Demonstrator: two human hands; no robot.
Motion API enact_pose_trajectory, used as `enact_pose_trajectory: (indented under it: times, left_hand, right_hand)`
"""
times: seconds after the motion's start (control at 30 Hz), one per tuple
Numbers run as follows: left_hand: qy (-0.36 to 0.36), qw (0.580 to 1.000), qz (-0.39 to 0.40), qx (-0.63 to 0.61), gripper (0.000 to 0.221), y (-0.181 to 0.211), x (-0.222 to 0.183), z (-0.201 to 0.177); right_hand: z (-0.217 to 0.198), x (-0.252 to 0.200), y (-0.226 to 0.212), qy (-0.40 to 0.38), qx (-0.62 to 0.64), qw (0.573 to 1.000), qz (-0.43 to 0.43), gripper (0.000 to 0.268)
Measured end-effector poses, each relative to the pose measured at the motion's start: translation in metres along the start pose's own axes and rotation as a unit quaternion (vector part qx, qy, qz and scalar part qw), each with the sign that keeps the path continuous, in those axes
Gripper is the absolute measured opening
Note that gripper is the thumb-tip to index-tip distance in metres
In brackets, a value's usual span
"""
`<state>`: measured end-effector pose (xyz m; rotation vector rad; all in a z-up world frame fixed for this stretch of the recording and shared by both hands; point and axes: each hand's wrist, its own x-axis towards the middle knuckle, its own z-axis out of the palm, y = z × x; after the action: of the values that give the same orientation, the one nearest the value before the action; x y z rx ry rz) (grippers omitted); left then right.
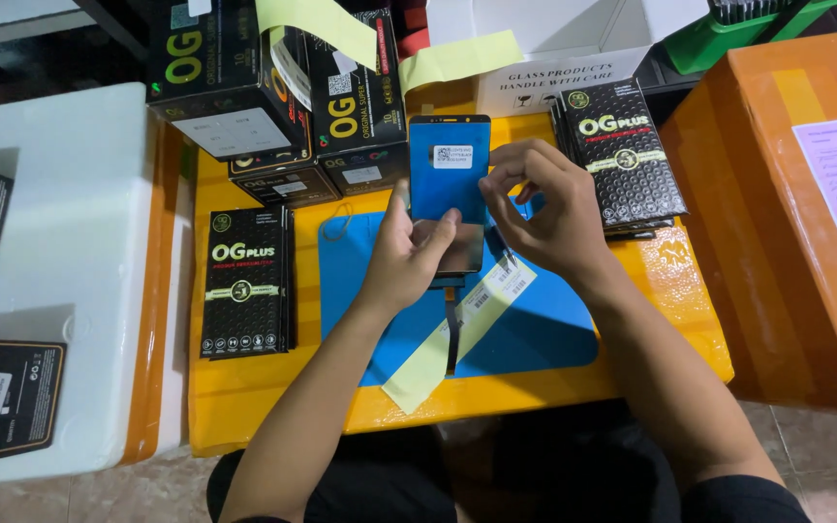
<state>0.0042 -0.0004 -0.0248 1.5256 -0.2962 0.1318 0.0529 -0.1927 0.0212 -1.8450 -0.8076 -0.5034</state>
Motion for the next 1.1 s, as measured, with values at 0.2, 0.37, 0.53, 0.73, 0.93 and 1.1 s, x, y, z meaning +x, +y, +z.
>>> enact_pose_trajectory:
  times: [0.2, 0.37, 0.53, 0.73, 0.93, 1.1]
  left_hand:
    - [0.056, 0.998, -0.017, 0.007, 0.054, 0.019, 0.002, 0.006]
    - [0.113, 0.993, -0.020, 0.029, 0.054, 0.025, 0.004, -0.006]
    - [0.136, 0.989, -0.040, 0.043, 0.061, 0.027, 0.005, -0.009]
    - [0.144, 0.989, -0.018, -0.001, 0.058, 0.025, 0.006, -0.010]
    - [0.139, 0.989, 0.028, -0.049, 0.054, 0.017, 0.008, -0.009]
    - [0.124, 0.991, 0.015, -0.039, 0.062, 0.025, 0.004, -0.010]
  right_hand:
    - [-0.010, 0.004, -0.003, -0.010, 0.020, 0.999, 0.043, 0.014]
    - [-0.015, 0.007, -0.018, -0.085, -0.049, 0.993, 0.059, 0.012]
    - [-0.004, 0.003, -0.022, -0.155, -0.086, 0.982, 0.059, 0.013]
    - [0.002, -0.026, -0.057, -0.268, -0.175, 0.945, 0.063, 0.017]
    - [0.021, -0.103, -0.051, -0.246, -0.257, 0.926, 0.125, 0.014]
    - [0.037, -0.128, -0.041, -0.114, -0.272, 0.946, 0.134, 0.012]
